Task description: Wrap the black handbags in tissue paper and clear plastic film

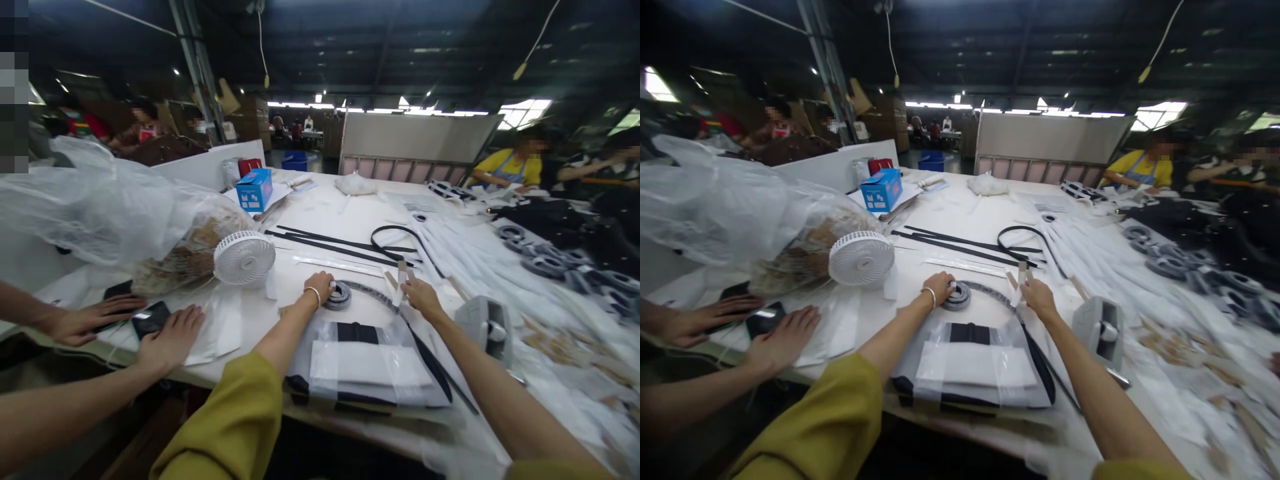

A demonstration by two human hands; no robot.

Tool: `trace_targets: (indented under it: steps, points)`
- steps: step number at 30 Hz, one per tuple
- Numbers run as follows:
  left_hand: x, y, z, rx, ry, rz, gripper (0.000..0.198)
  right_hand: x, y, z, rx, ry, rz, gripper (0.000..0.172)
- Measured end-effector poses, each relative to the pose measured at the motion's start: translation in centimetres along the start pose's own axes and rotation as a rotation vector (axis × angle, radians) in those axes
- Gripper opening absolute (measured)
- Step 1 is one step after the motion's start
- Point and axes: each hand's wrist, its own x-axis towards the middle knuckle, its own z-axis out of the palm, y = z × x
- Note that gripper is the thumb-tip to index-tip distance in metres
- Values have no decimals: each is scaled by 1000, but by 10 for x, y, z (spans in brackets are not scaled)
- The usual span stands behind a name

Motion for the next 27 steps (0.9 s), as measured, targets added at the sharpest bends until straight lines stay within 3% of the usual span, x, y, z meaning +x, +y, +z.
trace_targets:
  steps: [3, 7, 14, 19, 23, 27]
  points:
    - [0, 0, 2, -8, -4, 4, 31, 5, -11, 9, -159, -30, -59, 17]
    - [2, -1, 2, -13, -8, 12, 30, 5, -13, 11, -465, -84, -136, 22]
    - [3, -2, 2, -21, -10, 12, 29, 6, 25, -20, -511, -47, 54, 25]
    - [3, -1, 1, -30, -15, 12, 30, 13, 27, -34, -133, -43, 157, 19]
    - [2, 0, 0, -27, -16, 10, 30, 14, 17, -28, 89, -93, 159, 30]
    - [2, 0, 0, -18, -13, -2, 30, 13, 18, -23, 216, -50, 199, 38]
